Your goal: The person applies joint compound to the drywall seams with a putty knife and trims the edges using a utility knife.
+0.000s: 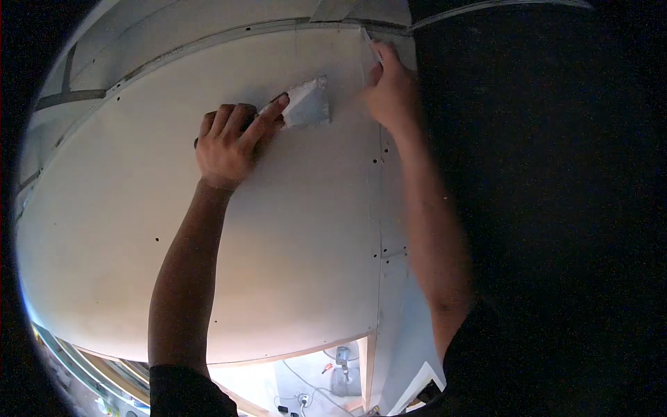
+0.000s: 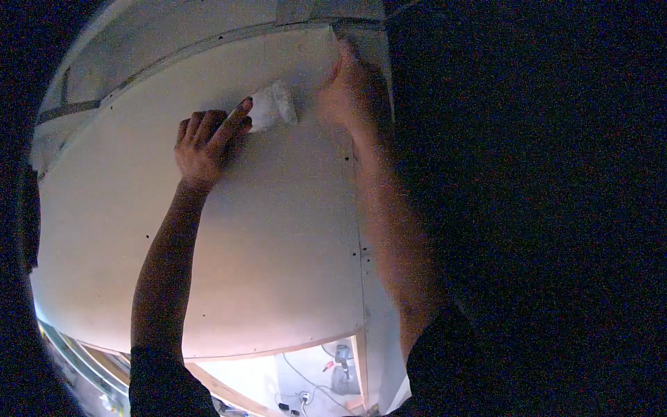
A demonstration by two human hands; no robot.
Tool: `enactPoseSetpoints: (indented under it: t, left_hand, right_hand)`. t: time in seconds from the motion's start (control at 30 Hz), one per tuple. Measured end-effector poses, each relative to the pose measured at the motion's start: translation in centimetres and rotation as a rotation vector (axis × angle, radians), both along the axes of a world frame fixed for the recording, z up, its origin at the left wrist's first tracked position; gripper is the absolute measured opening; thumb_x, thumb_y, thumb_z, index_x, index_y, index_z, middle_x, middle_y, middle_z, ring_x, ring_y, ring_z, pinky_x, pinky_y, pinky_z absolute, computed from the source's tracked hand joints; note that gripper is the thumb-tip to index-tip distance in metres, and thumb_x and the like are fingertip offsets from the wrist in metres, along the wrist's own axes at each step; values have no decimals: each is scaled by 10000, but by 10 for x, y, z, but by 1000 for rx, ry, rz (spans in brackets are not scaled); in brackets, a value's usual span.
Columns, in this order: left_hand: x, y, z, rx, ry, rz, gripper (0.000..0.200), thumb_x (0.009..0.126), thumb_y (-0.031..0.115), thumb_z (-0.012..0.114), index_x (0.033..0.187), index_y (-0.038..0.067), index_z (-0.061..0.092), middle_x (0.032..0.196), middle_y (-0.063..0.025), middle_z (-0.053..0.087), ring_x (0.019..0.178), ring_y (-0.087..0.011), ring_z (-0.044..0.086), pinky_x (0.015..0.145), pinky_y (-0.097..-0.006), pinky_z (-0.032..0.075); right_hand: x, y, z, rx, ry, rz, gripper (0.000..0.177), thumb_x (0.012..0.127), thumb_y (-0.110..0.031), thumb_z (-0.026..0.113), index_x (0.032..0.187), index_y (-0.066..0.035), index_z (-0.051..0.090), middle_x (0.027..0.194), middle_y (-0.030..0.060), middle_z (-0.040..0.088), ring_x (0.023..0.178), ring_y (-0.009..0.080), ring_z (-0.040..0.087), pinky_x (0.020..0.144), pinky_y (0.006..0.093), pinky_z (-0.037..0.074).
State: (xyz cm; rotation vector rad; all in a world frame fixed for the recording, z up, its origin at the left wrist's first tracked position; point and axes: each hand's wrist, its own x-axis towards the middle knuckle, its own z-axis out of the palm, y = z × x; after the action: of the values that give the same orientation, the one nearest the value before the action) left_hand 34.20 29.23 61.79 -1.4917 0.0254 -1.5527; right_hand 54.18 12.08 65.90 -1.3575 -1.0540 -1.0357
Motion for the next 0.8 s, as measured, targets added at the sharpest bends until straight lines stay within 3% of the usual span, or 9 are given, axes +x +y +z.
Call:
enactPoseSetpoints:
  t: [0.13, 0.23, 0.33, 0.43, 0.5, 0.8]
  left_hand:
    - [0, 1, 0, -28, 1, 17, 544, 832, 342, 754, 1356, 327, 611, 878, 13, 644, 815, -198, 604, 736, -369, 477]
    - [0, -1, 0, 5, -7, -31, 493, 836, 395, 748, 1314, 372, 629, 825, 62, 576, 777, -132, 576, 671, -316, 449]
    - [1, -6, -4, -22, 37, -45, 524, 832, 329, 755, 1340, 308, 629, 885, 10, 654, 814, -206, 606, 733, -375, 475]
    - [2, -7, -4, 37, 5, -73, 464, 828, 377, 762, 1280, 347, 658, 813, 67, 578, 757, -124, 577, 672, -313, 449]
    - [0, -7, -7, -40, 62, -79, 504, 833, 319, 753, 1324, 295, 645, 890, 2, 659, 832, -212, 615, 736, -378, 476]
    - [-3, -5, -3, -41, 54, -82, 474, 838, 309, 753, 1303, 282, 663, 888, 2, 661, 831, -204, 623, 737, -373, 485]
  right_hand:
    - [4, -4, 12, -60, -21, -139, 412, 937, -121, 581, 1339, -170, 508, 1017, 221, 704, 951, 396, 704, 796, 478, 564]
    - [2, -5, 10, -50, -20, -160, 415, 934, -122, 586, 1339, -169, 503, 1028, 221, 701, 949, 387, 707, 794, 479, 567]
    - [2, -18, 8, -104, -24, -188, 406, 944, -123, 581, 1338, -179, 500, 1044, 207, 704, 966, 385, 706, 822, 481, 570]
    - [2, -21, 7, -142, -5, -226, 415, 949, -125, 579, 1348, -196, 489, 1048, 192, 707, 976, 383, 705, 838, 483, 573]
    - [1, -21, 7, -147, -6, -235, 420, 950, -128, 578, 1354, -198, 483, 1052, 194, 706, 983, 380, 704, 839, 486, 572]
    - [-7, -27, 2, -211, 16, -260, 411, 969, -151, 554, 1368, -203, 471, 1044, 209, 702, 988, 374, 703, 842, 497, 565]
